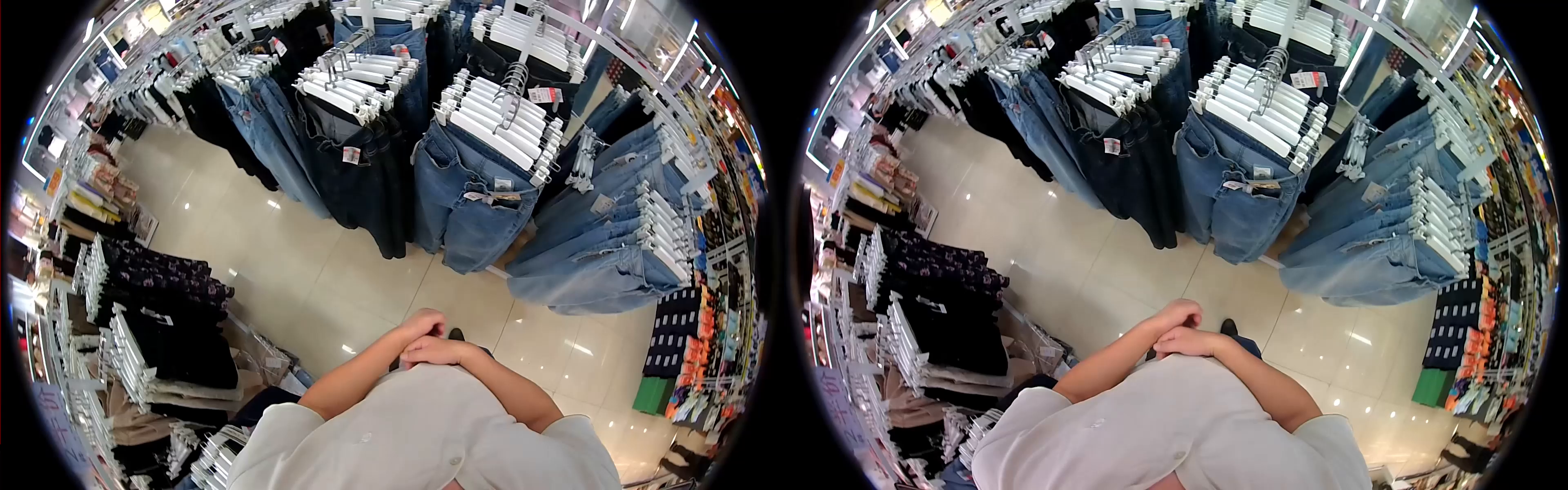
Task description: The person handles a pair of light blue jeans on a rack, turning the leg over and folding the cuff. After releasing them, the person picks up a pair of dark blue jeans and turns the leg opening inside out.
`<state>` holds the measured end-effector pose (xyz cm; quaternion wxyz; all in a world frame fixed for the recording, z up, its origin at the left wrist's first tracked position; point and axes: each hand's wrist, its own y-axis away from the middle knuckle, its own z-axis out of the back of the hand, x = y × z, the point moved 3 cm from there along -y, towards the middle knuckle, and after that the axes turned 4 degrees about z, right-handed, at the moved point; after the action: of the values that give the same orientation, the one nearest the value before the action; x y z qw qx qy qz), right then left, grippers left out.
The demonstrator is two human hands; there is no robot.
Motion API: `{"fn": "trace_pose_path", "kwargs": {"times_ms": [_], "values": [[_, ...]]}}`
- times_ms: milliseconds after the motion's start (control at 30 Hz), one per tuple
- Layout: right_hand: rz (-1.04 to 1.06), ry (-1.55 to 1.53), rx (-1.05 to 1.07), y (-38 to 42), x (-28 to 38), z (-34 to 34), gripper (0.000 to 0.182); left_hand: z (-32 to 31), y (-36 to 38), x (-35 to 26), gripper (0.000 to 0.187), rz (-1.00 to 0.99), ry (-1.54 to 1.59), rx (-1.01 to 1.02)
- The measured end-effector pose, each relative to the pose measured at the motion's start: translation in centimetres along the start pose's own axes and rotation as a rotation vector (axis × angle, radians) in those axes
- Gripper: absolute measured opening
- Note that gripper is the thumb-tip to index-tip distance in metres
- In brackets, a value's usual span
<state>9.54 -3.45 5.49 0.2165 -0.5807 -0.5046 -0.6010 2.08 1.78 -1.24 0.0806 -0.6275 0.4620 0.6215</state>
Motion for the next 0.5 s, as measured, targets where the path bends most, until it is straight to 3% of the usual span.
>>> {"fn": "trace_pose_path", "kwargs": {"times_ms": [67,100,167,300,400,500], "values": [[-0.08,-0.176,-0.144,1.2,-1.3,1.1,0.028,0.6,0.6,1.5,0.024,0.118,0.233,-0.285],[-0.029,-0.137,-0.193,1.8,-2.9,2.8,0.028,0.1,1.3,1.6,0.024,0.199,0.32,-0.341],[-0.153,-0.281,-0.305,4.0,-4.5,5.1,0.023,-1.5,2.0,1.3,0.024,0.309,0.518,-0.417],[-0.142,-0.308,-0.64,7.8,-9.6,10.2,0.019,-3.8,0.6,5.5,0.021,0.331,0.627,-0.382],[-0.18,-0.416,-0.803,10.5,-12.0,15.3,0.017,-4.2,0.8,4.2,0.021,0.346,0.649,-0.45],[0.007,-0.259,-1.029,12.6,-11.0,21.4,0.015,-4.1,0.6,4.7,0.021,0.332,0.697,-0.541]]}}
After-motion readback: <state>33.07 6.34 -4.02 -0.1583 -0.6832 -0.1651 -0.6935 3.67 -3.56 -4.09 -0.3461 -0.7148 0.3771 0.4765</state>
